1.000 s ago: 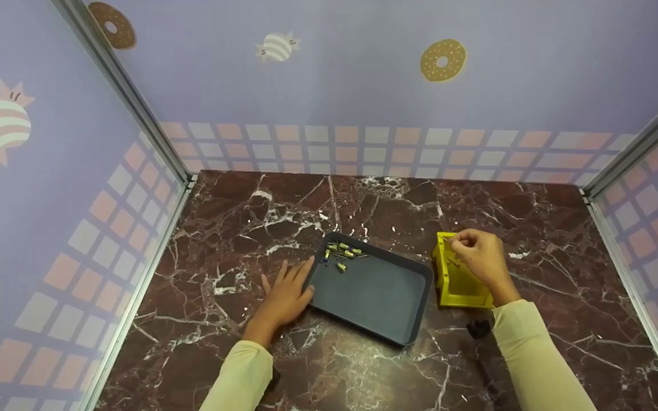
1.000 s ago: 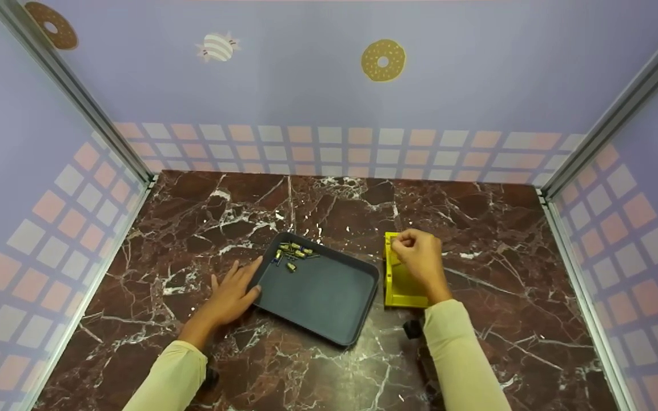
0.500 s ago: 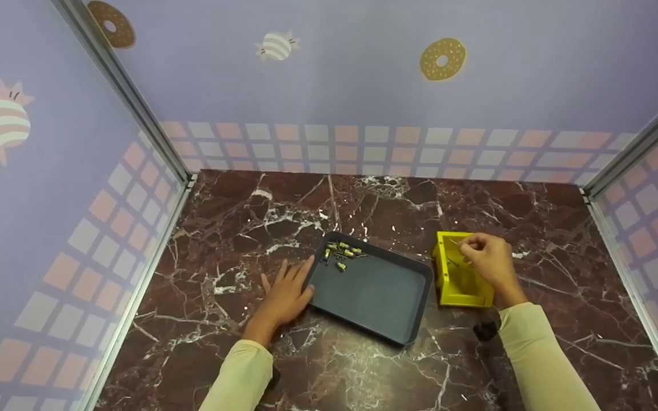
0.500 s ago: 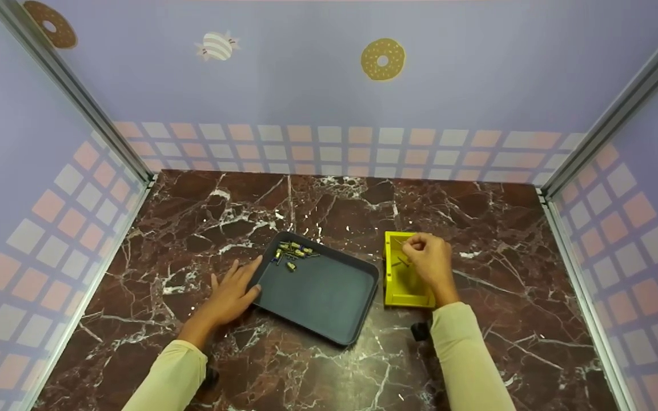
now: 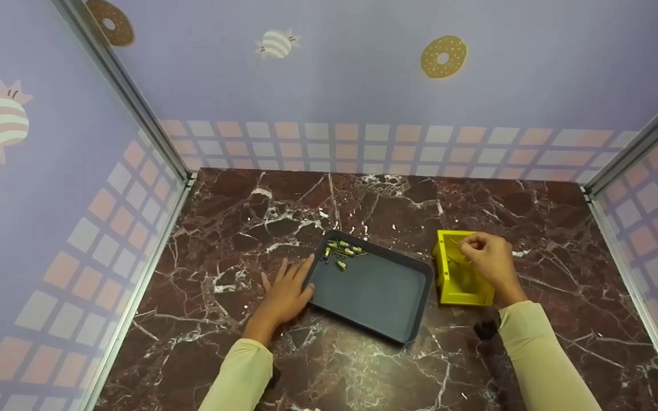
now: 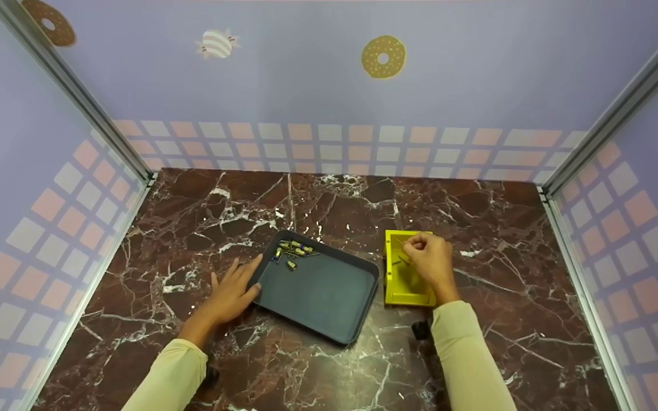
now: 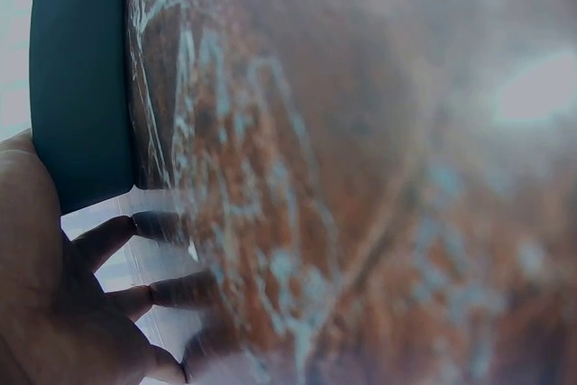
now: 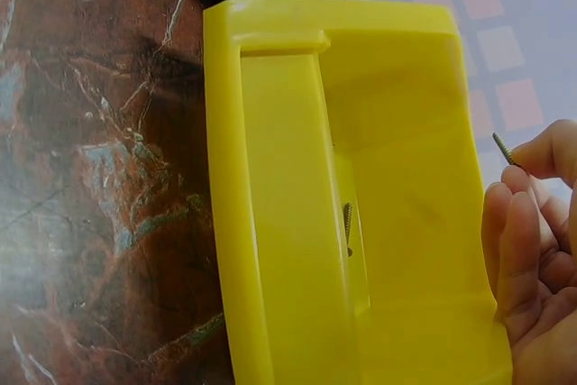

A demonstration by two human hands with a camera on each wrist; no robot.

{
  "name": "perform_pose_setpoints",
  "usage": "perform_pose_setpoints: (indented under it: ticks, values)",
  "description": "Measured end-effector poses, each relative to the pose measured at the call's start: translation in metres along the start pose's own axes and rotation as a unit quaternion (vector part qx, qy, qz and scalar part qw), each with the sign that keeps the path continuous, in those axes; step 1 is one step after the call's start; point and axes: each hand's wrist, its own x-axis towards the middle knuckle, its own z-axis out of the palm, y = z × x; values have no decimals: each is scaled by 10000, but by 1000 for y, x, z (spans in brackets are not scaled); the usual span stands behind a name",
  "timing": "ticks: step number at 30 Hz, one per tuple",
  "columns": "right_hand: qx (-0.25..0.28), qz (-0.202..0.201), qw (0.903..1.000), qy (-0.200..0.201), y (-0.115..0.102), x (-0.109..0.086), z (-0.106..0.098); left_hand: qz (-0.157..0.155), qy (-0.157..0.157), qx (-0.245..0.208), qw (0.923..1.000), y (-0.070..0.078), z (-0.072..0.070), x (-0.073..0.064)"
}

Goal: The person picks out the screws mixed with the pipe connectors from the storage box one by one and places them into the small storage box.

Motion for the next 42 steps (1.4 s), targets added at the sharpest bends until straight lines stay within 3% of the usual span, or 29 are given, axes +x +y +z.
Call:
perform_pose_setpoints:
  ticks: [16, 31, 42]
  values:
    - [-168, 20, 9998, 51, -1, -1, 0, -44, 13, 8, 10000, 1, -1, -1]
    - [313, 189, 9991, -212, -9, 4, -1, -36, 39, -36, 10000, 1, -1, 0]
    - [177, -238, 9995, -80, -36, 6, 13, -30, 12, -21, 10000, 1, 0, 0]
